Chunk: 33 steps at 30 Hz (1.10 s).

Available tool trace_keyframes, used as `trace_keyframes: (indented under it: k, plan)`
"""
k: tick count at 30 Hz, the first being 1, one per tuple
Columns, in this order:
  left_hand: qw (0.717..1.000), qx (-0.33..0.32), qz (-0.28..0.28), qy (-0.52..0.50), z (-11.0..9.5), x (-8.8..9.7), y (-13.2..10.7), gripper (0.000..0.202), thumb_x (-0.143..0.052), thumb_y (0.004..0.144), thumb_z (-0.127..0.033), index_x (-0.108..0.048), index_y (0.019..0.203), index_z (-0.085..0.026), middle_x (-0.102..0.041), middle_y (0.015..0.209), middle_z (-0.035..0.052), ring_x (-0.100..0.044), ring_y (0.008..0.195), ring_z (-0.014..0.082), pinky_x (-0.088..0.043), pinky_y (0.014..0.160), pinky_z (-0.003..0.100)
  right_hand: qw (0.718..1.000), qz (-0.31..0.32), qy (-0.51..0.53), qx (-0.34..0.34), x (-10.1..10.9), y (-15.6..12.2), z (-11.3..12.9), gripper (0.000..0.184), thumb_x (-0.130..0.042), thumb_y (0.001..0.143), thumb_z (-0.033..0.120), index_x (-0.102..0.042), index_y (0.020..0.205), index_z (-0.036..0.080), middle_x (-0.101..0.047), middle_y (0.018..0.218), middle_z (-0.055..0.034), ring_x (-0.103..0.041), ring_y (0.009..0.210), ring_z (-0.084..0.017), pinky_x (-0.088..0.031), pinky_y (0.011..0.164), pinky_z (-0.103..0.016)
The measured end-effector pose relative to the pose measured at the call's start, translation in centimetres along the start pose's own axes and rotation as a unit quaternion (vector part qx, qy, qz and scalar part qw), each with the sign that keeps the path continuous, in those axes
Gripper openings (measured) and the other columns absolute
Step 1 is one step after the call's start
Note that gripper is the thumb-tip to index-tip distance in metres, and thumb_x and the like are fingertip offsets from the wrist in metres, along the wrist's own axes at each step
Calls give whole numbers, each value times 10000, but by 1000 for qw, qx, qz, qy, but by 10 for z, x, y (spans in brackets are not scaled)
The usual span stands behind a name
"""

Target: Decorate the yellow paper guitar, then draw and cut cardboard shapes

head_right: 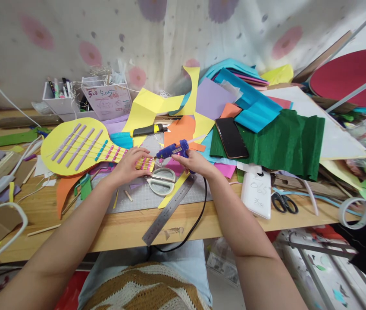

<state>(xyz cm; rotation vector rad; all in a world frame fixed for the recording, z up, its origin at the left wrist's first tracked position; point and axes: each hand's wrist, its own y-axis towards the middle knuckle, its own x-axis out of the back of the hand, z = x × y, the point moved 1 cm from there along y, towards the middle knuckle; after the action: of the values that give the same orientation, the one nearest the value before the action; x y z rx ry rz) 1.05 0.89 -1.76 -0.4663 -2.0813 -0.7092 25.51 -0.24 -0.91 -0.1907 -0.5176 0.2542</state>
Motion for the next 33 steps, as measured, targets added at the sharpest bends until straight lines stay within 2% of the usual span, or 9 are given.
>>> trace_keyframes:
  k: [11, 22, 29, 33]
  plan:
    - [1000, -8, -5, -6, 4, -2, -1, 447, -756, 630, -373, -603, 1015, -206, -571, 1146, 80, -498, 1112, 236, -397, 964, 417, 998, 32, 56, 18, 10, -7, 5, 419, -593, 732, 559, -583, 702, 141, -607, 637, -39, -558, 551, -105, -461, 475, -207]
    - [1000, -6, -6, -13, 3, -2, -2, 428, -755, 636, -349, -620, 1020, -215, -571, 1135, 72, -502, 1107, 236, -406, 961, 418, 999, -17, 51, 7, 27, -8, -6, 426, -592, 743, 553, -616, 697, 130, -659, 694, -70, -528, 478, -74, -455, 464, -199]
    - [1000, 0, 13, 9, 3, -2, -1, 396, -727, 665, -345, -623, 1028, -227, -573, 1140, 71, -500, 1109, 243, -401, 967, 452, 988, -123, 98, 7, 17, 4, -12, 402, -610, 721, 542, -635, 796, 148, -689, 860, -99, -607, 649, -130, -485, 538, -223]
    - [999, -13, 27, 29, 2, -1, 1, 384, -720, 671, -346, -626, 1018, -210, -580, 1136, 78, -514, 1104, 236, -338, 1032, 473, 981, -193, 22, -17, 9, 14, -20, 429, -612, 704, 551, -651, 877, 161, -691, 871, -102, -630, 742, -194, -495, 647, -298]
